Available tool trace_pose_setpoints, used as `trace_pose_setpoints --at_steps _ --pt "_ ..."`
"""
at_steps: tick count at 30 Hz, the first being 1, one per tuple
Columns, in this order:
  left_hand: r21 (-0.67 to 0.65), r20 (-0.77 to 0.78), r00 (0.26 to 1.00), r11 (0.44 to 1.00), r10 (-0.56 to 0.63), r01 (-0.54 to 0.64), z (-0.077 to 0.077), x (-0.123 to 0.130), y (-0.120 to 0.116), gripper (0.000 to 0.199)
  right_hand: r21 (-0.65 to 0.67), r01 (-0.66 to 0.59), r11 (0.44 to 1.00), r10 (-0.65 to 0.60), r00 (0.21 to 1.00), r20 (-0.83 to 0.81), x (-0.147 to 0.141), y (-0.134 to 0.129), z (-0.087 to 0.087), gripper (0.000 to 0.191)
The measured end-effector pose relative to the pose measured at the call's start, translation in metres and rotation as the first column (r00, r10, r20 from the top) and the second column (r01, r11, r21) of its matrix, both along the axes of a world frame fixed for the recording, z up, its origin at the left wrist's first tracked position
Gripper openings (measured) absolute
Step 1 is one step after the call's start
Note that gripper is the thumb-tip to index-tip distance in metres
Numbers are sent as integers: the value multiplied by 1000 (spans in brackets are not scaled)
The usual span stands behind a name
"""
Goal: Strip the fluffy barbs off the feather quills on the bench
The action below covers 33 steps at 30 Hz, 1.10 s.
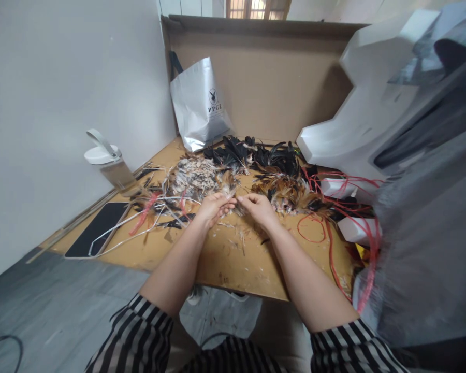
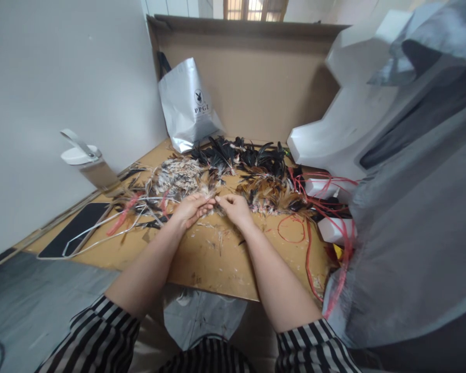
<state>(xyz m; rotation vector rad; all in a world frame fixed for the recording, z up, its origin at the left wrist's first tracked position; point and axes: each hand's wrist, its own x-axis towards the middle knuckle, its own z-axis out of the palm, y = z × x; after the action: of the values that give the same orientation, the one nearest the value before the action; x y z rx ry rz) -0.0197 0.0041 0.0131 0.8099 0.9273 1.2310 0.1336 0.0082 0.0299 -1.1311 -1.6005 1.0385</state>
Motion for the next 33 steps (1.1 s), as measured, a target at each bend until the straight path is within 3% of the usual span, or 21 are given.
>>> trace_pose_setpoints --at_steps 3,9,18,23,25,28,33 --pt "44 -94 995 998 -37 41 1 3 -2 18 -58 64 996 -71 990 -120 -4 0 0 31" --pt "78 -211 967 984 -143 162 0 8 -5 25 -124 21 992 -54 961 -271 -7 0 -6 33" --pt "82 -216 964 981 -157 178 0 7 -7 23 -232 -2 973 -92 915 -393 -13 0 -13 37" --pt "68 -148 976 983 -157 168 -2 7 -6 20 -215 -1 977 -79 927 -366 -13 0 -12 32" --pt "31 -60 989 990 -133 135 -2 6 -4 17 -144 16 989 -63 943 -327 -12 0 -10 31" --pt "-30 86 991 994 -99 102 -4 2 0 13 92 29 995 -16 990 -142 -9 -1 -7 34" --pt "-26 194 969 987 -151 159 -7 -1 2 15 449 -36 893 -95 960 264 -7 -10 -2 36"
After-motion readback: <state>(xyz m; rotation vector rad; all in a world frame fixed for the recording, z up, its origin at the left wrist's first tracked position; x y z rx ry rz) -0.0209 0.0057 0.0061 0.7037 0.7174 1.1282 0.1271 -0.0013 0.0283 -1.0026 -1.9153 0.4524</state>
